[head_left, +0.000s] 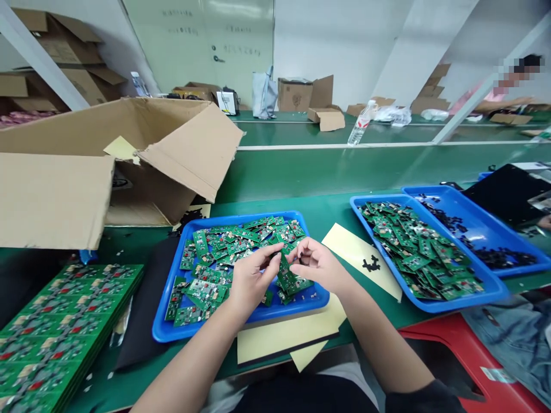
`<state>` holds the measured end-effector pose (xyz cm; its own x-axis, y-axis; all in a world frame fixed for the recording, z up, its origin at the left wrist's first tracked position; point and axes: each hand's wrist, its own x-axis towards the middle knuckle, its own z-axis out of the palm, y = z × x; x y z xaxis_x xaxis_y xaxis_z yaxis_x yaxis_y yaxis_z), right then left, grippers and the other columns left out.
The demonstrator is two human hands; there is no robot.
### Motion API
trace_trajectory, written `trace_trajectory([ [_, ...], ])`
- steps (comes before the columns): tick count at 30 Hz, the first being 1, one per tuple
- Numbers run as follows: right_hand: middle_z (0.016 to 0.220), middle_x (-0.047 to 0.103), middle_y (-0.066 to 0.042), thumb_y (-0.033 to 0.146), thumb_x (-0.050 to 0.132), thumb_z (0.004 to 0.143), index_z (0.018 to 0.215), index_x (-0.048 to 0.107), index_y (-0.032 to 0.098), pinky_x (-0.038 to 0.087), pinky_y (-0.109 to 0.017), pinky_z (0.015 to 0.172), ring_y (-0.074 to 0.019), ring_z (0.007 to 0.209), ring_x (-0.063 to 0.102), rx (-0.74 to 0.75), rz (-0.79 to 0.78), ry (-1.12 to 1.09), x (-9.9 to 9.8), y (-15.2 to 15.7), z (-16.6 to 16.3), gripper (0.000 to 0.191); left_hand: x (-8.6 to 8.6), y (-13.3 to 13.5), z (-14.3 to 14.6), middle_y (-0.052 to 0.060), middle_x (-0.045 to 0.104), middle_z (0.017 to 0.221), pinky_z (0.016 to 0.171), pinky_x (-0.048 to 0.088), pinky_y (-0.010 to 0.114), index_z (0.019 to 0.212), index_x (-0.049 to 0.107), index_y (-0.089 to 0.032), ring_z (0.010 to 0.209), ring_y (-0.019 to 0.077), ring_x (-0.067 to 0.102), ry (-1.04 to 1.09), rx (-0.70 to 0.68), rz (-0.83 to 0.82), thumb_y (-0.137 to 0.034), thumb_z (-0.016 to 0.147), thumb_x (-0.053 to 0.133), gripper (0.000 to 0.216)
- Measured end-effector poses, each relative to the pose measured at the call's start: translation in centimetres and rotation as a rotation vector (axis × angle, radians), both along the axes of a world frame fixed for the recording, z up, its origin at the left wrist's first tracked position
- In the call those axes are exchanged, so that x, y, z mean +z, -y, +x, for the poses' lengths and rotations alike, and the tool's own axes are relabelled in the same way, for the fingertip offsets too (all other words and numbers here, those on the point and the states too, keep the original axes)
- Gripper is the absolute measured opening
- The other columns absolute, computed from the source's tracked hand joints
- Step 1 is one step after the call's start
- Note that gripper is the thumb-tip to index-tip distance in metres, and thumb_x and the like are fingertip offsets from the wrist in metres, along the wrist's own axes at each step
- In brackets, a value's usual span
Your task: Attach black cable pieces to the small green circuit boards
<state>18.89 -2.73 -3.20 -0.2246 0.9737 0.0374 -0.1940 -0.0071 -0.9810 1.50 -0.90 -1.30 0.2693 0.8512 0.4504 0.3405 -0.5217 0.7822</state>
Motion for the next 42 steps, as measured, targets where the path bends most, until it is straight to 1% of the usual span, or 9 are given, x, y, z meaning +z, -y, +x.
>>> trace_trajectory([
  [8, 0.081, 0.058, 0.002, 0.036, 0.072, 0.066, 0.082, 0.040, 0.024, 0.048, -0.028, 0.071, -0.0124, 0.073, 0.057, -0.221, 0.048, 0.051, 0.2, 2.3, -1.9, 0.038, 0.0, 0.5, 0.4, 0.003, 0.075, 0.077, 0.058, 0.053, 0.022, 0.097, 0.070, -0.018, 0.058, 0.0141, 0.067, 0.018, 0.028, -0.032, -0.027, 0.082, 0.051, 0.026],
  [14, 0.076, 0.058, 0.001, 0.037, 0.067, 0.067, 0.079, 0.041, 0.023, 0.049, -0.029, 0.063, -0.0137, 0.067, 0.057, -0.376, 0.055, 0.257, 0.1, 3.4, -1.2, 0.031, 0.0, 0.0, 1.0, 0.008, 0.072, 0.101, 0.074, 0.056, 0.031, 0.112, 0.065, -0.017, 0.084, 0.0212, 0.070, -0.022, -0.156, -0.179, -0.036, 0.084, 0.050, 0.036],
  [18, 0.078, 0.058, 0.000, 0.026, 0.066, 0.069, 0.080, 0.043, 0.022, 0.050, -0.031, 0.070, -0.0162, 0.072, 0.060, -0.648, -0.004, 0.511, 1.5, 3.0, 4.8, 0.026, -0.5, -0.5, 0.8, 0.010, 0.065, 0.116, 0.085, 0.054, 0.037, 0.126, 0.053, -0.019, 0.103, 0.0229, 0.064, -0.069, -0.216, -0.178, -0.040, 0.088, 0.046, 0.044],
  [23, 0.100, 0.059, -0.011, 0.013, 0.060, 0.080, 0.102, 0.051, 0.014, 0.044, -0.043, 0.090, -0.0248, 0.101, 0.057, -1.098, -0.203, 0.924, 4.6, 1.8, 15.4, 0.023, -1.1, -0.8, 0.8, 0.010, 0.066, 0.108, 0.092, 0.050, 0.041, 0.108, 0.063, -0.019, 0.103, 0.0247, 0.062, -0.335, -0.231, 0.038, -0.037, 0.089, 0.046, 0.031],
  [26, 0.116, 0.056, -0.010, 0.025, 0.058, 0.089, 0.115, 0.053, 0.013, 0.047, -0.045, 0.090, -0.0239, 0.105, 0.056, -1.210, -0.336, 1.097, 5.1, 1.2, 18.7, 0.029, -1.5, -0.7, 0.8, 0.010, 0.065, 0.103, 0.089, 0.051, 0.041, 0.104, 0.063, -0.018, 0.100, 0.0242, 0.062, -0.419, -0.244, 0.109, -0.032, 0.090, 0.045, 0.027],
  [30, 0.121, 0.056, -0.009, 0.032, 0.056, 0.091, 0.119, 0.054, 0.015, 0.049, -0.044, 0.088, -0.0223, 0.104, 0.058, -1.219, -0.431, 1.228, 4.7, 0.8, 19.4, 0.033, -2.0, -0.4, 0.8, 0.012, 0.063, 0.106, 0.089, 0.051, 0.043, 0.100, 0.065, -0.016, 0.101, 0.0266, 0.060, -0.542, -0.279, 0.140, -0.031, 0.085, 0.056, 0.023],
  [35, 0.107, 0.060, -0.025, 0.017, 0.056, 0.085, 0.111, 0.053, 0.005, 0.041, -0.053, 0.089, -0.0347, 0.105, 0.057, -1.145, -0.331, 1.262, 5.0, 0.9, 17.1, 0.029, -2.2, 0.0, 0.6, 0.015, 0.059, 0.112, 0.092, 0.048, 0.048, 0.098, 0.066, -0.016, 0.107, 0.0320, 0.057, -0.613, -0.306, 0.125, -0.029, 0.076, 0.068, 0.026],
  [38, 0.097, 0.064, -0.018, 0.021, 0.054, 0.082, 0.102, 0.055, 0.014, 0.042, -0.048, 0.086, -0.0328, 0.099, 0.059, -0.982, -0.133, 1.190, 5.1, 0.8, 13.7, 0.021, -2.1, 0.4, 0.7, 0.015, 0.058, 0.115, 0.093, 0.047, 0.049, 0.096, 0.066, -0.017, 0.110, 0.0326, 0.055, -0.610, -0.328, 0.105, -0.026, 0.071, 0.072, 0.027],
  [42, 0.086, 0.067, -0.005, 0.028, 0.060, 0.077, 0.085, 0.058, 0.022, 0.047, -0.033, 0.077, -0.0209, 0.080, 0.062, -0.575, 0.130, 0.963, 4.3, 0.0, 7.0, 0.011, -2.0, 0.8, 0.9, 0.013, 0.059, 0.113, 0.092, 0.048, 0.047, 0.091, 0.065, -0.017, 0.109, 0.0314, 0.057, -0.578, -0.338, 0.063, -0.016, 0.068, 0.073, 0.025],
])
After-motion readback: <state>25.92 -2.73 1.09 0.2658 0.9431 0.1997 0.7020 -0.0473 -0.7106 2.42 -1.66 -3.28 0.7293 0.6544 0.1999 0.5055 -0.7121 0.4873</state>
